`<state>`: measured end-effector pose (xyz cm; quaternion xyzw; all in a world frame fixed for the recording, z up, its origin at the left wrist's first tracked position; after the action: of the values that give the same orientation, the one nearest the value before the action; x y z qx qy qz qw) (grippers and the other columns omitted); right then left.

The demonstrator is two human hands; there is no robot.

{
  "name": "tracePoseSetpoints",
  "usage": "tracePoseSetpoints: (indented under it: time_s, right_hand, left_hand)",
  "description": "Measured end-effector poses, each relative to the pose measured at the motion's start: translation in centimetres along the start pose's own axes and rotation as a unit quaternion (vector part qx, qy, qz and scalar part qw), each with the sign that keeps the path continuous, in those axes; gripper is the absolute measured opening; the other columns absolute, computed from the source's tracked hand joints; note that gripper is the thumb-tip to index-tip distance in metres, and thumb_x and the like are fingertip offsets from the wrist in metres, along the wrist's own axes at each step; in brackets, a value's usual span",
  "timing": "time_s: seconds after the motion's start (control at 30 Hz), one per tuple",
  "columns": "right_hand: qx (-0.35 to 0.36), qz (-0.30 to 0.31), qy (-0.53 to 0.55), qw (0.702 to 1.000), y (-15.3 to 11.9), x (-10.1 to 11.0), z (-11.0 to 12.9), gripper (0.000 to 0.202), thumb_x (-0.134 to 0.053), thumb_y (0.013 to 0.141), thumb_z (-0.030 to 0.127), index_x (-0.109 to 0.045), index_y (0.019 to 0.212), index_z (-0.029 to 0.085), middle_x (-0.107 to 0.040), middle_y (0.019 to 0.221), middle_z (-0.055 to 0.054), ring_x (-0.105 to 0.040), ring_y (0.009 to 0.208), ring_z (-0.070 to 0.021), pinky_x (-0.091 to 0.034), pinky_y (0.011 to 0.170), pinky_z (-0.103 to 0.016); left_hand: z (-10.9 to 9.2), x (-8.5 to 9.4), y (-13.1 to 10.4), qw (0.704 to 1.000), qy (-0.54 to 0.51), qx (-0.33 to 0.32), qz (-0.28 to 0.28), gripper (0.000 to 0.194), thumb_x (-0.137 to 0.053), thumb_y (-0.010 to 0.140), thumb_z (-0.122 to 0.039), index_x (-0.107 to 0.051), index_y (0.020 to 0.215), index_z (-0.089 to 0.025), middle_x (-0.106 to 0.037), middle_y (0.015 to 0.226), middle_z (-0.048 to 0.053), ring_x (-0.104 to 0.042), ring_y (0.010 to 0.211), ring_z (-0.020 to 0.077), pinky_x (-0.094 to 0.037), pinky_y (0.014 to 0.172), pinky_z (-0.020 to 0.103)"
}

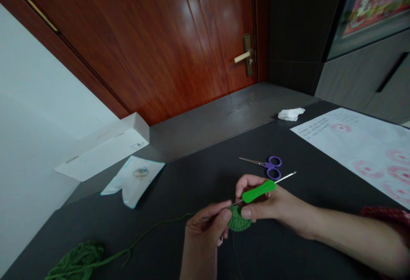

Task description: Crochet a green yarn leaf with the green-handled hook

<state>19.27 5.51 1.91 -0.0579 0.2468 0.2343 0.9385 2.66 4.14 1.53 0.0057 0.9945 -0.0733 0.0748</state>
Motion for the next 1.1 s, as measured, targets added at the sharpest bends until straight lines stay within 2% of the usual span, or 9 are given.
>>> tracePoseSetpoints:
  time_s: [0.1, 0.17, 0.3, 0.47, 0.7, 0.8, 1.0, 1.1]
  right_hand:
    - [-0.023, 0.010, 0.003, 1.000, 0.0, -0.1, -0.6, 0.022, -0.076, 0.075, 0.030, -0.066, 0.087, 0.015, -0.064, 0.074, 0.000, -0.057, 0.065, -0.0106, -0.044, 0.060, -0.023]
    - [-0.038, 0.014, 0.001, 0.999, 0.0, -0.2, -1.0, 0.021, -0.074, 0.077, 0.032, -0.068, 0.082, 0.013, -0.066, 0.071, -0.001, -0.057, 0.062, -0.0103, -0.044, 0.059, -0.023]
    - [-0.041, 0.005, 0.002, 0.999, 0.0, -0.3, -1.6, 0.016, -0.079, 0.072, 0.027, -0.070, 0.076, 0.013, -0.064, 0.065, 0.001, -0.053, 0.056, -0.0081, -0.042, 0.057, -0.022]
    - [-0.009, -0.006, 0.020, 1.000, -0.1, -0.4, -1.7, 0.013, -0.077, 0.074, 0.027, -0.070, 0.074, 0.016, -0.064, 0.064, 0.003, -0.052, 0.058, -0.0087, -0.041, 0.060, -0.023]
    - [-0.002, -0.002, 0.036, 0.999, -0.3, -0.7, -2.0, 0.011, -0.077, 0.074, 0.025, -0.071, 0.077, 0.016, -0.064, 0.066, 0.003, -0.051, 0.059, -0.0089, -0.039, 0.059, -0.022]
    - [0.003, -0.009, 0.040, 0.999, -0.4, -0.6, -2.1, 0.009, -0.077, 0.075, 0.024, -0.073, 0.077, 0.016, -0.063, 0.065, 0.003, -0.050, 0.059, -0.0091, -0.038, 0.060, -0.023]
    - [0.004, -0.024, 0.062, 0.998, -0.5, -0.5, -2.1, 0.005, -0.077, 0.073, 0.020, -0.074, 0.072, 0.016, -0.064, 0.064, 0.002, -0.051, 0.061, -0.0102, -0.037, 0.062, -0.024]
    - [-0.001, -0.029, 0.075, 0.997, -0.5, -0.8, -2.0, 0.005, -0.076, 0.073, 0.019, -0.073, 0.070, 0.017, -0.064, 0.065, 0.002, -0.051, 0.063, -0.0114, -0.038, 0.064, -0.025]
  left_hand:
    - [-1.0, 0.3, -0.2, 0.998, 0.003, -0.038, -0.047, 0.011, -0.080, 0.064, -0.027, -0.078, 0.075, -0.026, -0.069, 0.068, -0.001, -0.052, 0.051, 0.0045, -0.041, 0.051, 0.015]
    - [-1.4, 0.4, -0.4, 0.996, 0.006, -0.060, -0.069, 0.013, -0.080, 0.063, -0.025, -0.078, 0.076, -0.027, -0.070, 0.073, -0.002, -0.053, 0.054, 0.0042, -0.042, 0.053, 0.014]
    - [-1.6, 0.3, -0.7, 0.992, 0.014, -0.086, -0.088, 0.015, -0.082, 0.060, -0.025, -0.078, 0.074, -0.025, -0.070, 0.074, 0.000, -0.053, 0.054, 0.0061, -0.043, 0.051, 0.015]
    - [-1.7, -0.1, -1.0, 0.989, 0.017, -0.098, -0.108, 0.012, -0.080, 0.063, -0.023, -0.078, 0.075, -0.024, -0.070, 0.076, 0.000, -0.053, 0.055, 0.0067, -0.043, 0.052, 0.016]
    - [-2.2, -0.9, -1.7, 0.984, 0.026, -0.131, -0.117, 0.014, -0.079, 0.063, -0.018, -0.078, 0.074, -0.025, -0.069, 0.076, -0.001, -0.053, 0.056, 0.0070, -0.043, 0.052, 0.016]
    - [-2.2, -1.0, -1.8, 0.986, 0.019, -0.121, -0.115, 0.013, -0.079, 0.063, -0.019, -0.078, 0.074, -0.026, -0.068, 0.075, -0.001, -0.053, 0.055, 0.0060, -0.043, 0.052, 0.015]
    - [-1.2, -0.8, -1.4, 0.992, -0.038, -0.034, -0.118, 0.013, -0.082, 0.059, -0.025, -0.078, 0.072, -0.024, -0.069, 0.069, 0.000, -0.053, 0.052, 0.0059, -0.042, 0.049, 0.014]
    - [-1.0, -0.6, -1.1, 0.992, -0.042, -0.029, -0.111, 0.013, -0.082, 0.059, -0.027, -0.078, 0.071, -0.024, -0.069, 0.065, 0.001, -0.053, 0.052, 0.0071, -0.042, 0.048, 0.015]
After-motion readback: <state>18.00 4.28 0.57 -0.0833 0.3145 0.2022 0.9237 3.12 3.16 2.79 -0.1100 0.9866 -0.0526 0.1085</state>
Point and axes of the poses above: each hand's wrist, its own y-axis towards the middle knuckle, its own x-axis out of the back of the hand, z = x × y, the point moved 3 cm from there along y, towards the middle knuckle
